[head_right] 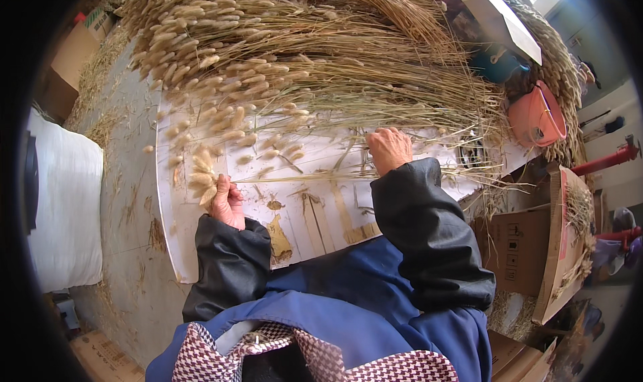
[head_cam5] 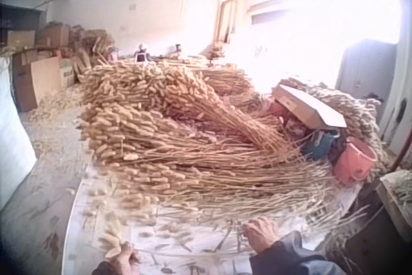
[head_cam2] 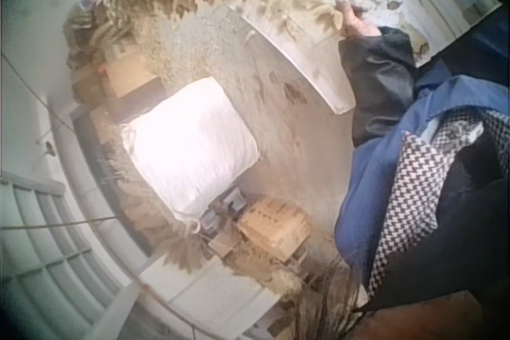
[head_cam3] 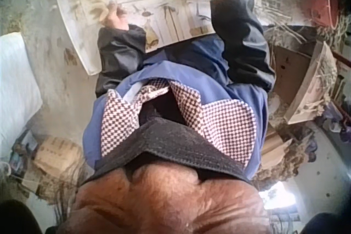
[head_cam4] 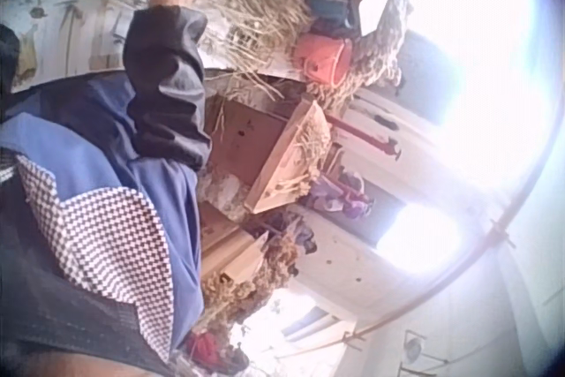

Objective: The person strips fluffy seed heads from dried plant stalks by hand and gathers the cleaned stalks into a bundle. The person repeatedly pulls the seed heads off the stems and places the stripped stalks together on the table.

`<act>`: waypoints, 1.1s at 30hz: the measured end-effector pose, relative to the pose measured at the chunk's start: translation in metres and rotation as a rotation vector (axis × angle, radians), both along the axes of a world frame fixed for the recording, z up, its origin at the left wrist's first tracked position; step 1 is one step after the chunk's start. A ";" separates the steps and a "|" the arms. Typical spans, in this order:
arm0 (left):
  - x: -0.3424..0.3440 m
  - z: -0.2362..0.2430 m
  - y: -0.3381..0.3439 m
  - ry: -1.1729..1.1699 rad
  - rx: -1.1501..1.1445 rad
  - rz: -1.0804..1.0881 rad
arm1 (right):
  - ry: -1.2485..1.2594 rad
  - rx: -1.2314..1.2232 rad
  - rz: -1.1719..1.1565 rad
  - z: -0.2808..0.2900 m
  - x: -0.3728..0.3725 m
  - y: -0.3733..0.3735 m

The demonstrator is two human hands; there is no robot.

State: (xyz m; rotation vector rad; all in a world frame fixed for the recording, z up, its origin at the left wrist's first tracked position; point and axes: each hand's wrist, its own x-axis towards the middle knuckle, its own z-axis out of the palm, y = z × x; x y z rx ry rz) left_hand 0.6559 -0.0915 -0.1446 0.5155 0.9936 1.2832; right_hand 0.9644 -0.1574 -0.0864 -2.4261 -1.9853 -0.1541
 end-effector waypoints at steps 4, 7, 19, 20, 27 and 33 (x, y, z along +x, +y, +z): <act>-0.001 -0.001 0.003 -0.034 -0.006 0.001 | 0.054 0.150 0.014 -0.001 0.015 -0.003; 0.000 0.003 0.003 -0.002 -0.013 0.043 | 0.016 0.107 -0.107 0.008 0.026 -0.010; 0.011 0.013 -0.006 -0.008 -0.091 -0.262 | 0.216 0.174 0.028 0.023 -0.048 0.042; 0.011 0.013 -0.006 -0.009 -0.106 -0.286 | 0.220 0.216 0.022 0.019 -0.050 0.049; 0.014 0.011 -0.007 -0.052 -0.158 -0.325 | 0.115 0.216 -0.069 -0.004 -0.042 0.086; 0.015 0.009 -0.007 -0.107 -0.146 -0.212 | 0.353 0.424 0.216 0.026 -0.100 0.065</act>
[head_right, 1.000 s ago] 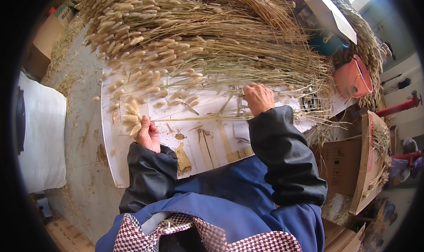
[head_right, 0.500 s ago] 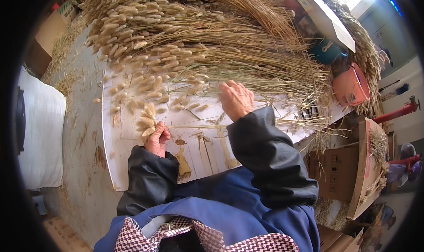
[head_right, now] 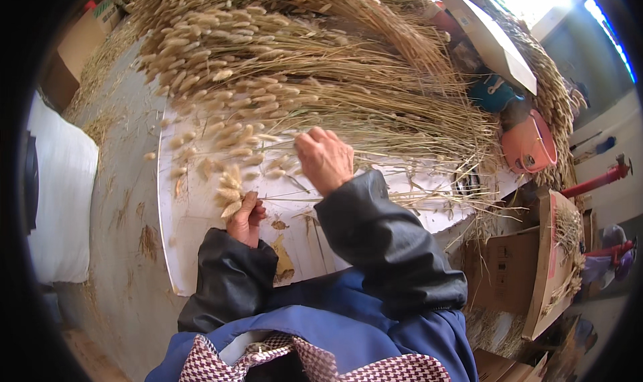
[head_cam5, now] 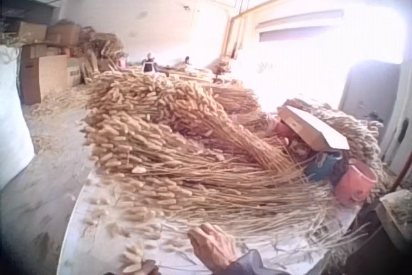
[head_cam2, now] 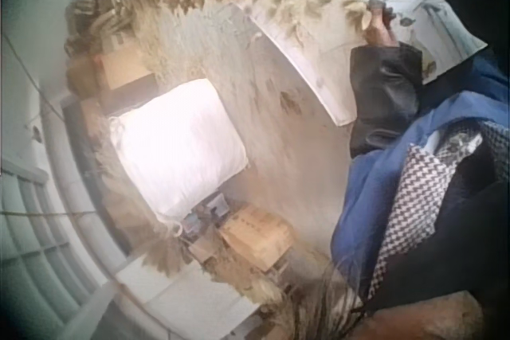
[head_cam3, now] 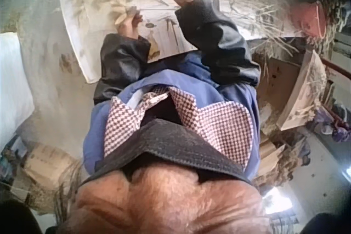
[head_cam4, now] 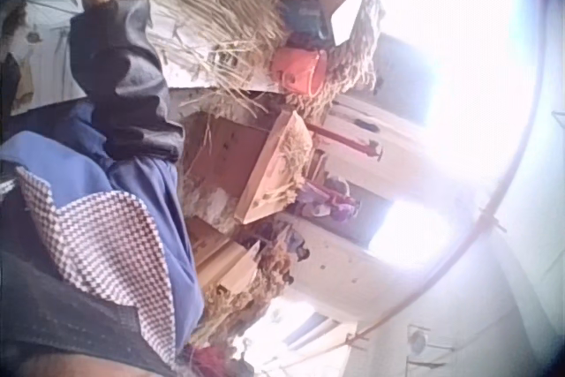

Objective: The person strips fluffy seed heads from dried plant stalks by hand and gathers the cleaned stalks into a bundle. The person repeatedly pulls the seed heads off the stems and places the stripped stalks together on the table.

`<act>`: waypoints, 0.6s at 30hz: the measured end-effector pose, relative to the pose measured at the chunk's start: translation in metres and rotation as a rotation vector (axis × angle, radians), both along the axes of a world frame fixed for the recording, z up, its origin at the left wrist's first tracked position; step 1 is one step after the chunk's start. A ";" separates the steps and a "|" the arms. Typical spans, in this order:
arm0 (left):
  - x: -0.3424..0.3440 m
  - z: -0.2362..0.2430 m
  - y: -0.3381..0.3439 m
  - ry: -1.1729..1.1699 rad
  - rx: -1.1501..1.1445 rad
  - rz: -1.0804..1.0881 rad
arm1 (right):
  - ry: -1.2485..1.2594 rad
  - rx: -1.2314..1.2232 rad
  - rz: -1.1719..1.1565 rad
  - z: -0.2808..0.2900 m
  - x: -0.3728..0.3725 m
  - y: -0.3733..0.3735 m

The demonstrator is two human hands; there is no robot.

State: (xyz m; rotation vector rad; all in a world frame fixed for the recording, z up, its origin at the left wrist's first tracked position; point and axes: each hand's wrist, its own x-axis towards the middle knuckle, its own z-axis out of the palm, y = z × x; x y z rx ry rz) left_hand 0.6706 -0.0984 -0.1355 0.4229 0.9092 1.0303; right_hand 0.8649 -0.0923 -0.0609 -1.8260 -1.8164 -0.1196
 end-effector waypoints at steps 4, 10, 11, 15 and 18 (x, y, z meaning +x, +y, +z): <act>-0.003 0.000 -0.001 -0.136 0.107 -0.014 | 0.105 -0.031 0.281 0.007 -0.047 -0.025; -0.003 0.002 -0.002 -0.068 0.079 0.002 | -0.013 0.009 0.089 0.002 -0.040 -0.013; -0.003 0.002 -0.001 -0.056 0.061 0.001 | -0.042 -0.037 0.005 0.008 -0.032 -0.006; -0.002 0.001 0.005 -0.035 0.002 0.046 | -0.270 0.348 -0.083 0.057 -0.003 0.018; 0.000 0.001 0.006 -0.043 -0.002 0.083 | -0.356 0.555 0.007 0.089 0.001 0.035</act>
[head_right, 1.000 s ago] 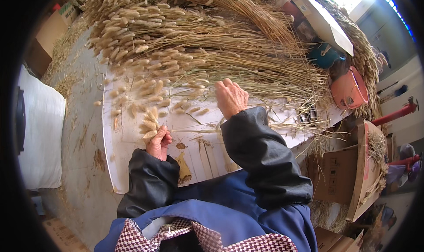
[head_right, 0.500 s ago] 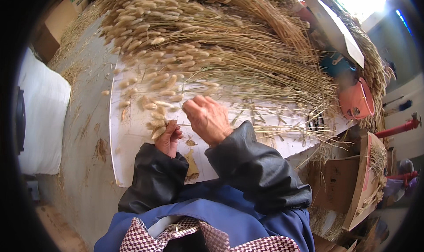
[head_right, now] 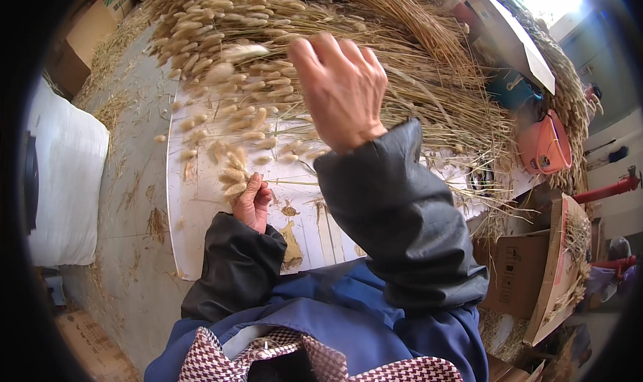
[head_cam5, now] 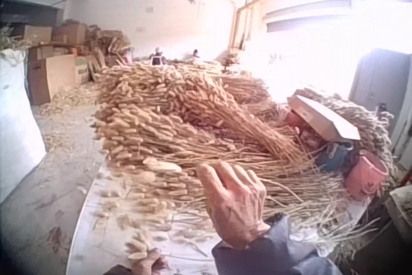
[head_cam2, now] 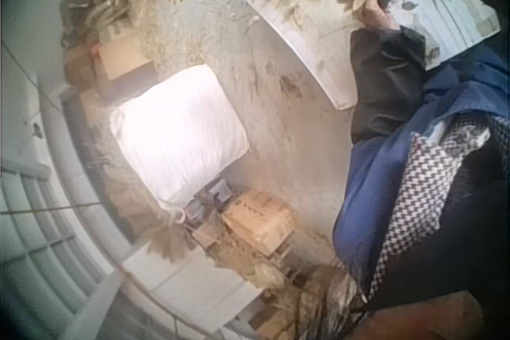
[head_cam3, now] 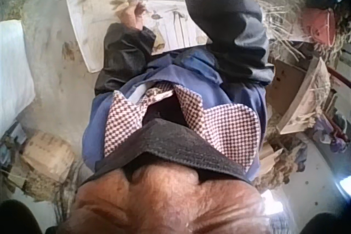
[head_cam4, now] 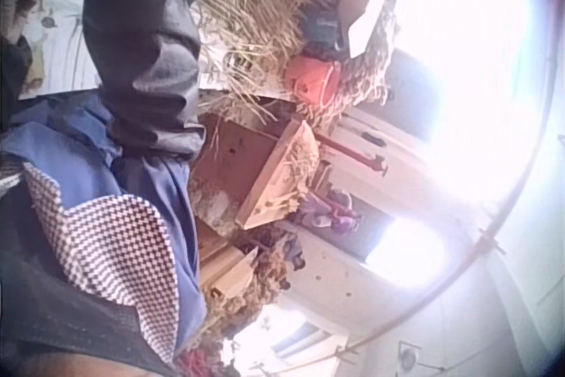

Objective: The person strips fluffy seed heads from dried plant stalks by hand and gathers the cleaned stalks into a bundle. The person repeatedly pulls the seed heads off the stems and places the stripped stalks together on the table.

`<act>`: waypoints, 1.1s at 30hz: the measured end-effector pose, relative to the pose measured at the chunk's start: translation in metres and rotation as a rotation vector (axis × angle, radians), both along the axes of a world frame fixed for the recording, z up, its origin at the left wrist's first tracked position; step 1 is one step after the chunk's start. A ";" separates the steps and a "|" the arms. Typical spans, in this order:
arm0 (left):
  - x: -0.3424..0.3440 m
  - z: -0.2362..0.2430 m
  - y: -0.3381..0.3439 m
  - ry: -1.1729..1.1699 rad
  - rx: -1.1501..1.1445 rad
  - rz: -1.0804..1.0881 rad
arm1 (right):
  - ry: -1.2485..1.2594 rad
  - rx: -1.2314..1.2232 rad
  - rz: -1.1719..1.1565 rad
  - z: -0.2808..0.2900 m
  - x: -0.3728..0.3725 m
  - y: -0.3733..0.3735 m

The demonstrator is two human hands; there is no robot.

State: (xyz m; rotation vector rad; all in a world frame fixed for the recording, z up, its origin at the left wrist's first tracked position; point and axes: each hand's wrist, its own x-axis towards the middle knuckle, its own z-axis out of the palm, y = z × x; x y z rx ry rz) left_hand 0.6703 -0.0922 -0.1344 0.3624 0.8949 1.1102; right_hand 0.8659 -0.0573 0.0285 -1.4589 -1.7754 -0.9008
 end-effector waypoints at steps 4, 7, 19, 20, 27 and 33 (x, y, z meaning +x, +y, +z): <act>0.002 0.002 0.000 -0.026 0.008 0.055 | -0.034 -0.086 0.026 0.004 -0.006 0.049; 0.003 0.003 0.000 -0.002 -0.016 0.085 | 0.118 -0.346 -0.015 -0.027 -0.005 0.062; 0.000 0.001 -0.001 -0.015 -0.033 0.011 | 0.190 -0.878 0.045 -0.141 -0.038 0.045; 0.000 0.002 -0.001 -0.012 -0.037 0.011 | 0.174 -0.876 0.041 -0.145 -0.041 0.046; 0.000 -0.001 -0.001 -0.048 -0.058 0.004 | 0.152 -0.843 0.042 -0.159 -0.053 0.041; -0.002 -0.006 0.003 0.020 -0.041 0.025 | 0.255 -0.515 0.017 -0.119 -0.053 0.037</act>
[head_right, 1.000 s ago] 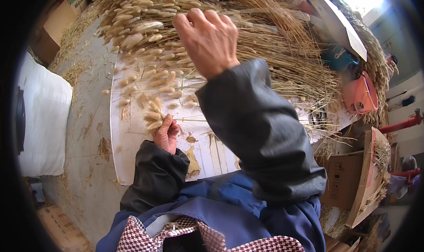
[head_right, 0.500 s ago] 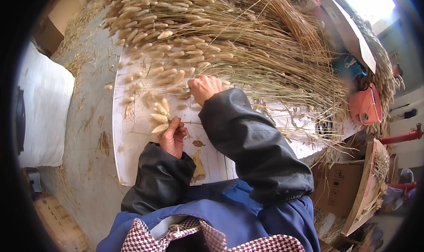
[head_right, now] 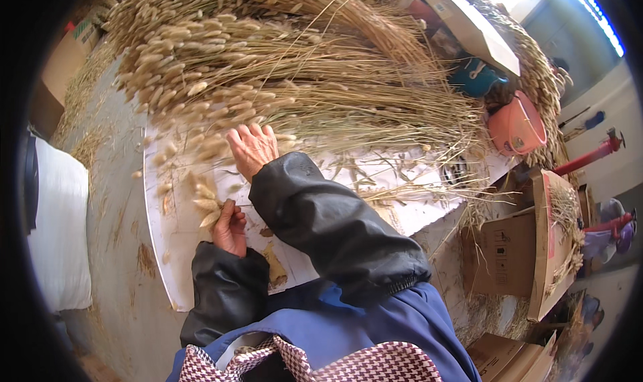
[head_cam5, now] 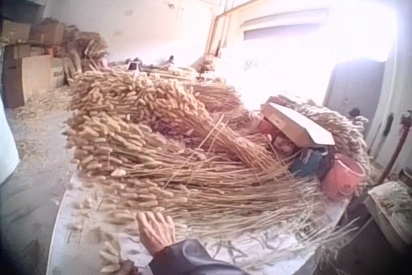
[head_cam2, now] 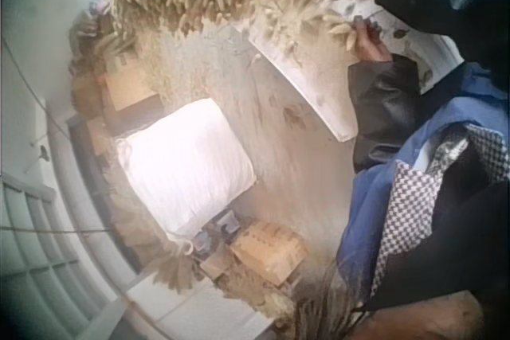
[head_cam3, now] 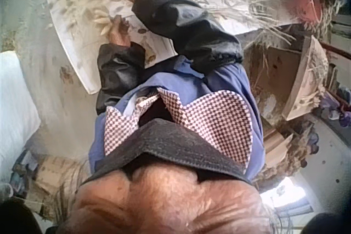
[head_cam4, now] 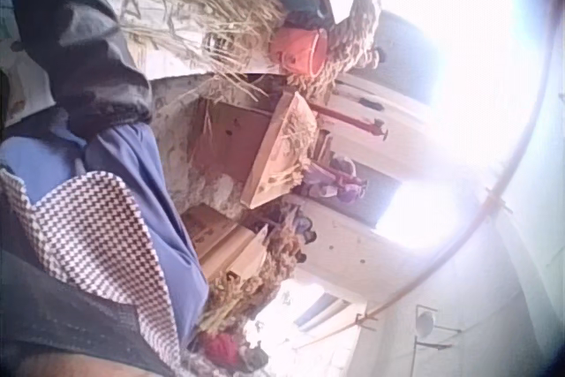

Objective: The person strips fluffy seed heads from dried plant stalks by hand and gathers the cleaned stalks into a bundle. The person repeatedly pulls the seed heads off the stems and places the stripped stalks together on the table.

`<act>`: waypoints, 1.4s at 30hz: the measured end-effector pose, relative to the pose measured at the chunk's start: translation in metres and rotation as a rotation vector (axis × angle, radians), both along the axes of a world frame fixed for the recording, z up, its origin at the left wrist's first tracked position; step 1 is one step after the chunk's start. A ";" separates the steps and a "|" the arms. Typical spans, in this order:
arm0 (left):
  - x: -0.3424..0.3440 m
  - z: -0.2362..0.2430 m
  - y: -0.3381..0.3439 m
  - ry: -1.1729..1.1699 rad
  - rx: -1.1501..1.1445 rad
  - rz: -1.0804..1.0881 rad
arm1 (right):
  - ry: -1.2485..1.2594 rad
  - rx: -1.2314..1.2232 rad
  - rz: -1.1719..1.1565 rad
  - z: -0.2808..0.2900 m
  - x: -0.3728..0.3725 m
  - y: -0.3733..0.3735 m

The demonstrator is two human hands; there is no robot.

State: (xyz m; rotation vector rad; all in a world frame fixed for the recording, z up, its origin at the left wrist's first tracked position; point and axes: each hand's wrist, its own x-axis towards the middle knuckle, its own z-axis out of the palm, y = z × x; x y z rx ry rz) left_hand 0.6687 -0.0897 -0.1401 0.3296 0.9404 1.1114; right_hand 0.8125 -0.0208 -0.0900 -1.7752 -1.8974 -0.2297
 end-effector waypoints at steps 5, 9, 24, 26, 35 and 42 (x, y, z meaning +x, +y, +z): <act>0.000 -0.001 0.001 -0.039 -0.016 0.017 | 0.072 0.047 0.059 0.013 0.028 -0.012; 0.000 0.003 -0.001 -0.013 0.009 0.034 | 0.060 -0.256 -0.125 0.014 0.038 -0.026; -0.004 0.004 0.000 -0.118 0.029 -0.009 | 0.139 -0.366 0.106 0.016 0.058 -0.106; -0.003 0.005 -0.001 -0.105 0.057 -0.001 | 0.122 -0.358 0.076 0.011 0.058 -0.107; 0.001 0.006 -0.004 -0.101 0.171 -0.005 | -0.139 -0.328 0.109 0.006 0.054 -0.107; -0.003 0.006 0.003 -0.072 0.047 0.125 | 0.108 -0.383 0.138 0.027 0.083 -0.099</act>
